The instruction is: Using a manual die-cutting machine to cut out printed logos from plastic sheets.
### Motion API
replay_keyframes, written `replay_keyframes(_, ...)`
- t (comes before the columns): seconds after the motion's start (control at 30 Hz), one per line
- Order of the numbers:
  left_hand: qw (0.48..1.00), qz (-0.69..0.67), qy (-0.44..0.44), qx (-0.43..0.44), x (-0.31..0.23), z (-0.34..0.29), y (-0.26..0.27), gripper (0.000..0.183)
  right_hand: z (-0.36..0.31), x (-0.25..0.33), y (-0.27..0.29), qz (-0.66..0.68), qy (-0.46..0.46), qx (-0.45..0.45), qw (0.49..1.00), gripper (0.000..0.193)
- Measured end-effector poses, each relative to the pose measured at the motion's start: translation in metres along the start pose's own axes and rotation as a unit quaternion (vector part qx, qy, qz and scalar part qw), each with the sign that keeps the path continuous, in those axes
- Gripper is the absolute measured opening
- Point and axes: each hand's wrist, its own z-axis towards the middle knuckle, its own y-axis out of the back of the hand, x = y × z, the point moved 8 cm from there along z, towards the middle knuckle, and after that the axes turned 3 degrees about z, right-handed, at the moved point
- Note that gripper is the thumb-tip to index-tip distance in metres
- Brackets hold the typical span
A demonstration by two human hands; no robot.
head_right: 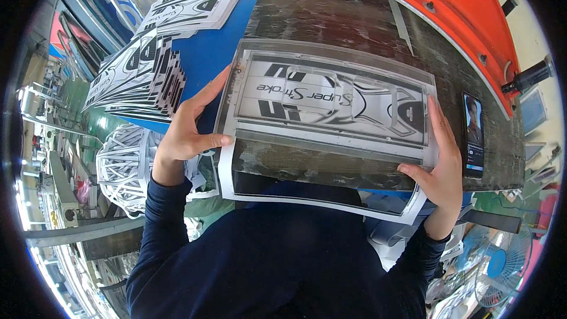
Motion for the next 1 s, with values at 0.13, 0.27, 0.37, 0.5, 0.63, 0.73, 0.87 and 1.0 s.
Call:
replay_keyframes(0.13, 1.0, 0.021, -0.002, 0.0, 0.0, -0.001, 0.0, 0.112, 0.0, -0.002, 0.0, 0.0, 0.002, 0.0, 1.0, 0.116)
replay_keyframes(0.27, 1.0, 0.024, 0.005, -0.002, 0.001, -0.003, 0.0, 0.112, -0.001, -0.002, -0.001, 0.008, 0.001, 0.0, 1.0, 0.116)
replay_keyframes(0.37, 1.0, 0.026, 0.003, 0.004, -0.004, 0.002, -0.002, 0.11, -0.003, -0.001, 0.003, 0.005, 0.005, -0.004, 1.0, 0.115)
replay_keyframes(0.5, 0.999, 0.024, 0.029, -0.008, -0.003, 0.001, 0.002, 0.109, -0.002, 0.004, 0.006, -0.02, 0.02, -0.003, 1.0, 0.116)
replay_keyframes(0.63, 0.998, -0.048, 0.041, -0.029, 0.005, 0.002, 0.0, 0.108, 0.003, 0.01, -0.001, -0.035, 0.04, -0.001, 0.999, 0.114)
replay_keyframes(0.73, 0.995, -0.087, 0.036, -0.027, 0.003, 0.004, -0.004, 0.108, 0.001, 0.008, 0.002, -0.058, 0.035, -0.006, 0.998, 0.116)
replay_keyframes(0.87, 0.994, -0.097, 0.047, -0.029, 0.004, 0.004, -0.005, 0.111, -0.002, 0.006, 0.002, -0.054, 0.02, -0.004, 0.998, 0.119)
replay_keyframes(1.0, 0.992, -0.107, 0.06, -0.029, 0.005, 0.004, -0.007, 0.115, -0.003, 0.003, 0.001, -0.055, 0.029, -0.005, 0.998, 0.119)
